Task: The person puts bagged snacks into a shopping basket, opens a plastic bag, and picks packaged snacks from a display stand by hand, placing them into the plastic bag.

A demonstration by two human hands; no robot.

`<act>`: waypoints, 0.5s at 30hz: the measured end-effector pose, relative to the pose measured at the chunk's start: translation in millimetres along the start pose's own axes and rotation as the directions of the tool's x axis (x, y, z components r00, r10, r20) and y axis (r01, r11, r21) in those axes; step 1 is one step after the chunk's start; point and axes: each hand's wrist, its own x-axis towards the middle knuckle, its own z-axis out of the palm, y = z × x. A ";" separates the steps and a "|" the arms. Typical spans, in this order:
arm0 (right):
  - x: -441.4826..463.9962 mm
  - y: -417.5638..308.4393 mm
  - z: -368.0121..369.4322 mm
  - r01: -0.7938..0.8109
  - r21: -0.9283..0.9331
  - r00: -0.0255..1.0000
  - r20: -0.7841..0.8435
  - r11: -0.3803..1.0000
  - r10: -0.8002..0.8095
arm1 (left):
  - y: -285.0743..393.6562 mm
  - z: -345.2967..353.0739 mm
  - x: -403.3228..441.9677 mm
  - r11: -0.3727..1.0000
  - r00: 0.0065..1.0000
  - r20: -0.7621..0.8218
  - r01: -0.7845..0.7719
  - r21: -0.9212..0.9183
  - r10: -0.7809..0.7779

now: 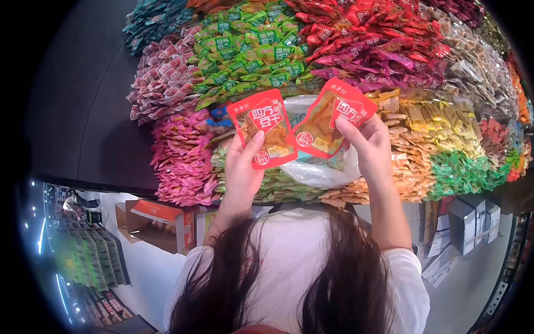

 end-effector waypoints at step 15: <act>8.7 -32.9 -59.0 -0.191 -0.104 0.951 0.226 0.976 0.211 | -46.6 69.1 8.2 0.994 0.994 0.031 0.104 0.023 -0.104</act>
